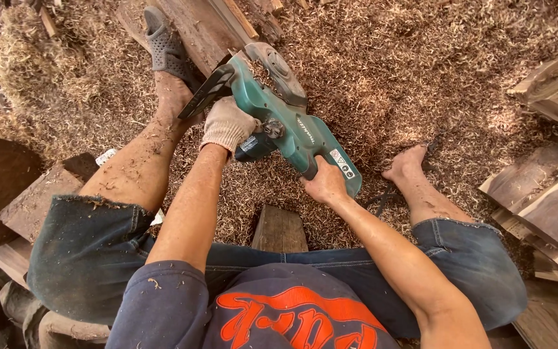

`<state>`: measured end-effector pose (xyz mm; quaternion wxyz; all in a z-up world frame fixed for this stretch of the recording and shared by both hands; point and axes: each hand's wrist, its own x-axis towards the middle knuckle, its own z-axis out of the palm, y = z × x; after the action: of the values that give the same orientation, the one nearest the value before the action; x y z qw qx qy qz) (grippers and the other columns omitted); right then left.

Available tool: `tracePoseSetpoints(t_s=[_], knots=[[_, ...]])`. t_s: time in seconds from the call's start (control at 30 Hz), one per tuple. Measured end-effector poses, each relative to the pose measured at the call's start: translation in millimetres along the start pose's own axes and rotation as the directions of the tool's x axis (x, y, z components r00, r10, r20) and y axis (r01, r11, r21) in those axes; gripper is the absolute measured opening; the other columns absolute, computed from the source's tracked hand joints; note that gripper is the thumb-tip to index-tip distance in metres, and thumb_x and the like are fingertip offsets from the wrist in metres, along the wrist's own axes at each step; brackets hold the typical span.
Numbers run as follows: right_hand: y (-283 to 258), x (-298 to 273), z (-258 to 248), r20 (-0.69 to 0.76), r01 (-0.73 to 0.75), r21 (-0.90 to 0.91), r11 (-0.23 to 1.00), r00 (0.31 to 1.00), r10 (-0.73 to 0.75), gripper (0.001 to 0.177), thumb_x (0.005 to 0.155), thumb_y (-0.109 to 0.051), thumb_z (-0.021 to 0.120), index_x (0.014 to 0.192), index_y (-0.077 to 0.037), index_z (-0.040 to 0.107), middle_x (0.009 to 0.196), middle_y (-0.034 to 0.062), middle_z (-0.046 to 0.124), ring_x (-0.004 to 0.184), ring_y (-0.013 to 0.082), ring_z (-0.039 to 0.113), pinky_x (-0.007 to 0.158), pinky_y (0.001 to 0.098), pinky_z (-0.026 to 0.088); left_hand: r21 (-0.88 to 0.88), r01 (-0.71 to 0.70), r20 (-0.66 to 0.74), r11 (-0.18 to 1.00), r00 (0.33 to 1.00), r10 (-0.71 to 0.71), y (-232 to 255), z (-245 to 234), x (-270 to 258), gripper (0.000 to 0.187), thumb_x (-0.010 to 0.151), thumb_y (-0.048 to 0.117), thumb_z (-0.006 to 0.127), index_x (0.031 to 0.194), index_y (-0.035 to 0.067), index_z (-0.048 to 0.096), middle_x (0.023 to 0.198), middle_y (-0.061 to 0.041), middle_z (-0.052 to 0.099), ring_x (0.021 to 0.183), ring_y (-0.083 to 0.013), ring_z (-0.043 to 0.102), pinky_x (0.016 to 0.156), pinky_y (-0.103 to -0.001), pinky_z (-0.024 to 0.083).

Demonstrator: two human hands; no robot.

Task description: Sawing a piece of wood log using a handheld chainsaw.

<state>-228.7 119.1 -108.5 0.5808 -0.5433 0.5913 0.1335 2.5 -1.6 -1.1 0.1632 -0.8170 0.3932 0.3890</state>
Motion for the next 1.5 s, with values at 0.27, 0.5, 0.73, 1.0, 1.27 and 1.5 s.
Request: tracePoseSetpoints(t_s=[0.27, 0.5, 0.73, 1.0, 1.27, 1.5], knots=[[10.0, 13.2, 0.3, 0.002, 0.023, 0.012, 1.000, 1.000, -0.023, 0.053, 0.086, -0.021, 0.077, 0.131, -0.007, 0.054, 0.107, 0.0206, 0.071, 0.094, 0.0341, 0.075, 0.091, 0.0489, 0.062, 0.034, 0.061, 0.018, 0.998, 0.998, -0.061, 2.5, 11.3, 13.4, 0.057, 0.072, 0.037, 0.093, 0.117, 0.009, 0.070, 0.114, -0.011, 0.074, 0.105, -0.0254, 0.072, 0.096, -0.036, 0.057], [20.3, 24.4, 5.2, -0.008, 0.045, -0.021, 0.999, 0.999, -0.046, 0.055, 0.086, -0.022, 0.079, 0.132, -0.006, 0.053, 0.108, 0.0225, 0.070, 0.099, 0.0361, 0.073, 0.095, 0.0496, 0.059, 0.079, 0.066, 0.039, 0.995, 0.997, -0.069, 2.2, 17.9, 19.6, 0.058, 0.076, 0.038, 0.090, 0.120, 0.007, 0.068, 0.111, -0.011, 0.075, 0.103, -0.0246, 0.074, 0.095, -0.036, 0.059], [17.9, 27.7, 1.5, -0.019, 0.019, -0.046, 0.999, 1.000, -0.020, 0.055, 0.085, -0.023, 0.079, 0.131, -0.006, 0.054, 0.109, 0.0227, 0.071, 0.101, 0.0364, 0.073, 0.099, 0.0476, 0.058, 0.001, 0.053, 0.027, 0.999, 0.998, -0.053, -4.6, 28.1, 32.0, 0.052, 0.074, 0.036, 0.091, 0.117, 0.013, 0.072, 0.111, -0.007, 0.076, 0.102, -0.0215, 0.074, 0.094, -0.035, 0.059], [13.5, 20.2, 0.8, -0.046, 0.024, -0.069, 0.997, 0.999, -0.028, 0.054, 0.085, -0.023, 0.079, 0.129, -0.004, 0.054, 0.108, 0.0243, 0.071, 0.101, 0.0378, 0.072, 0.097, 0.0491, 0.057, 0.149, 0.049, 0.078, 0.988, 0.995, -0.061, 3.5, 18.3, 24.4, 0.054, 0.077, 0.043, 0.089, 0.120, 0.016, 0.072, 0.113, -0.007, 0.076, 0.102, -0.0226, 0.074, 0.095, -0.036, 0.059], [7.7, 15.6, -2.2, -0.052, 0.018, -0.040, 0.999, 0.998, -0.020, 0.059, 0.086, -0.022, 0.076, 0.135, -0.001, 0.052, 0.108, 0.0269, 0.070, 0.098, 0.0382, 0.074, 0.096, 0.0462, 0.060, -0.021, 0.046, 0.041, 0.999, 0.998, -0.045, -1.9, 17.8, 21.6, 0.046, 0.080, 0.033, 0.086, 0.120, 0.017, 0.072, 0.111, -0.006, 0.077, 0.102, -0.0210, 0.075, 0.095, -0.035, 0.060], [7.5, 10.0, -12.5, -0.042, 0.001, -0.031, 1.000, 0.999, -0.003, 0.056, 0.087, -0.024, 0.077, 0.135, -0.006, 0.055, 0.109, 0.0226, 0.073, 0.096, 0.0333, 0.073, 0.093, 0.0463, 0.059, -0.008, 0.023, 0.047, 1.000, 0.999, -0.022, 9.5, 14.0, 13.8, 0.062, 0.076, 0.037, 0.092, 0.127, 0.013, 0.065, 0.121, -0.011, 0.072, 0.110, -0.0251, 0.070, 0.099, -0.038, 0.055]])
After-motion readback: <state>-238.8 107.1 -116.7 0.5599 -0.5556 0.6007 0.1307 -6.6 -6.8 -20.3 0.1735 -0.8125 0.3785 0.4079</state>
